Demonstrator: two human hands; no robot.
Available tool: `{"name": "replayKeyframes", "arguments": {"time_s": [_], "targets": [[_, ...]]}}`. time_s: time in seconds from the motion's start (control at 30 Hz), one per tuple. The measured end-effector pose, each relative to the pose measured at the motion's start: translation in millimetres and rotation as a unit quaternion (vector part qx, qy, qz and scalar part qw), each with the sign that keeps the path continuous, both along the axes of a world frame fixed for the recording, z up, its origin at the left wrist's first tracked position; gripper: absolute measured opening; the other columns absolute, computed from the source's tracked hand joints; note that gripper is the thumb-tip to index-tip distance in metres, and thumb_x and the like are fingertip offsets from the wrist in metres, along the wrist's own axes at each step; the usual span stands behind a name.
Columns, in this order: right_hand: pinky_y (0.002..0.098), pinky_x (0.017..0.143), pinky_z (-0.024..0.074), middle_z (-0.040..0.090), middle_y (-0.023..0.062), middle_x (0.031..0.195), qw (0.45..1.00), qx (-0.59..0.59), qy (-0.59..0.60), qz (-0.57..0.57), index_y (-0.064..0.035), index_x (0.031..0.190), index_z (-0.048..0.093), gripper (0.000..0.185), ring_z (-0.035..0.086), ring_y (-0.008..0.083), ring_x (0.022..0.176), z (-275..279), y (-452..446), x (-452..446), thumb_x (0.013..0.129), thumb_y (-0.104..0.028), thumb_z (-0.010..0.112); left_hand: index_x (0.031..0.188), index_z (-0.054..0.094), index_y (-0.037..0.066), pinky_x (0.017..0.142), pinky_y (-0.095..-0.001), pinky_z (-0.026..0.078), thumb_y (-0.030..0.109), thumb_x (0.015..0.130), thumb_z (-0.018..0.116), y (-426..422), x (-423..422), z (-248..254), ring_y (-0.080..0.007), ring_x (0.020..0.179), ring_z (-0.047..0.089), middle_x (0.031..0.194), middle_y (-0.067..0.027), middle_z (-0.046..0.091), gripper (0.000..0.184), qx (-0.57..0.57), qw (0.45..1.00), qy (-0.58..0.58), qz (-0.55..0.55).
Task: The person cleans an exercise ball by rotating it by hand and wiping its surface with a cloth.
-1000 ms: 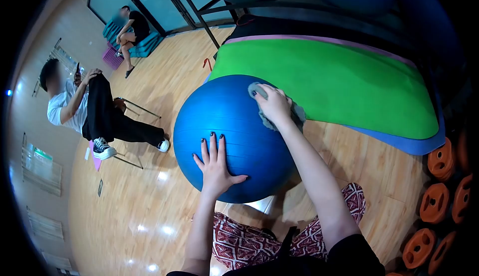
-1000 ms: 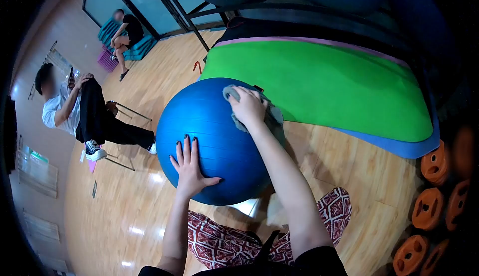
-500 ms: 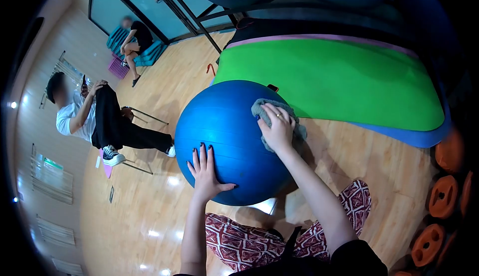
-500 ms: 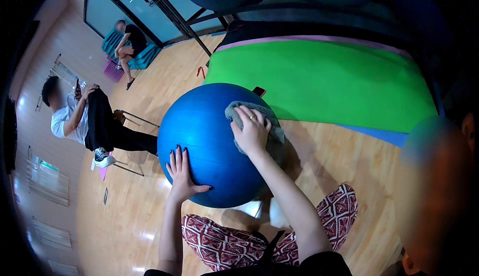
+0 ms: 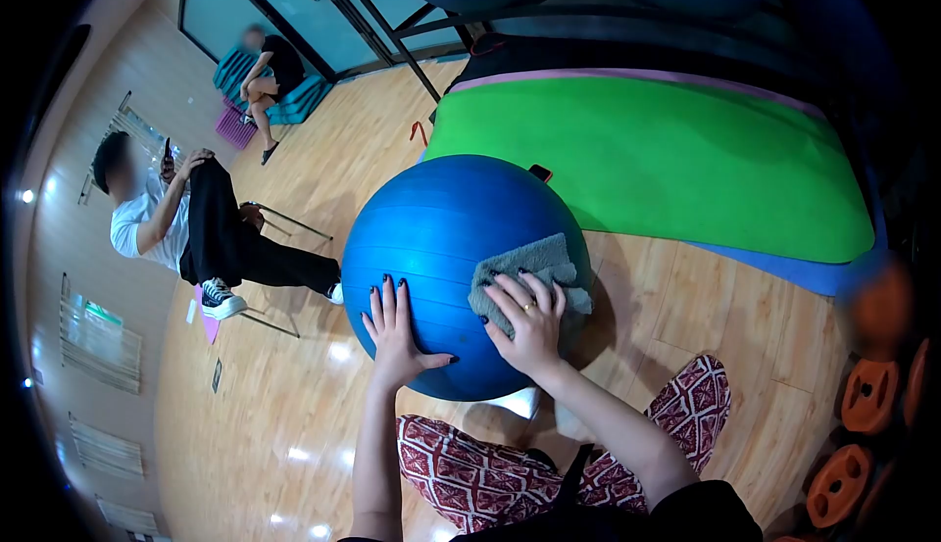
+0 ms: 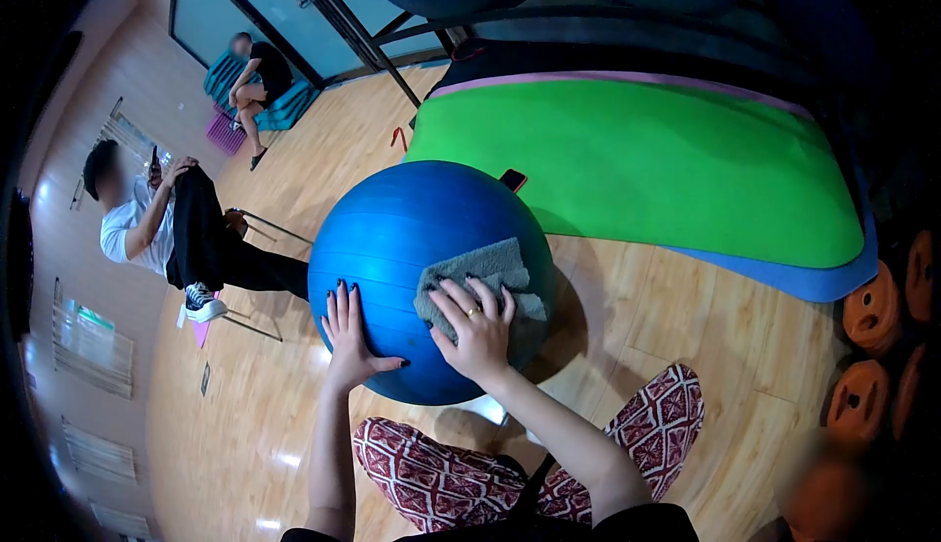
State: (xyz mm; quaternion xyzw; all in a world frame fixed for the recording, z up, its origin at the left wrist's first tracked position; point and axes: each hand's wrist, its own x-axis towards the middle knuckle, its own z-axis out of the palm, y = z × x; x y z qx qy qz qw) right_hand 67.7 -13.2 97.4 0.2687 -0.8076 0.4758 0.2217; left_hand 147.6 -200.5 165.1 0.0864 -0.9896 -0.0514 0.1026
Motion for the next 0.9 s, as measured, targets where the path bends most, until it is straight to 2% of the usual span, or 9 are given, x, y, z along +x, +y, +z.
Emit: {"name": "replayKeyframes", "arguments": {"time_s": [0.3,0.6,0.9], "targets": [[0.0546,0.099,0.0178,0.052,-0.001,0.124,0.998,0.039,0.028,0.042,-0.0207,0.111,0.062,0.043,0.039,0.0265,0.118,-8,-1,32,0.07,-0.031,0.067,0.142,0.018,0.005,0.102,-0.0627,0.008,0.048,0.036,0.084,4,-9,5,-0.0429,0.136,0.008,0.148,-0.0208,0.013,0.132,0.009,1.0,-0.001,-0.001],[0.0553,0.098,0.0194,0.049,-0.0039,0.125,0.998,0.047,0.039,-0.014,-0.0249,0.112,0.059,0.047,0.04,0.0248,0.117,-18,1,14,0.067,-0.028,0.071,0.143,0.019,0.008,0.099,-0.0666,0.008,0.049,0.039,0.083,18,-37,11,-0.0411,0.136,0.009,0.149,-0.0175,0.012,0.13,0.002,0.999,0.004,-0.034],[0.0555,0.098,0.0219,0.05,-0.0035,0.124,0.995,0.041,0.049,-0.076,-0.0231,0.109,0.06,0.045,0.041,0.0254,0.117,-24,21,-17,0.066,-0.023,0.072,0.14,0.03,0.021,0.097,-0.0703,0.011,0.047,0.043,0.083,47,-71,19,-0.0424,0.135,0.01,0.148,-0.018,0.014,0.113,-0.006,0.997,-0.006,-0.073]]}}
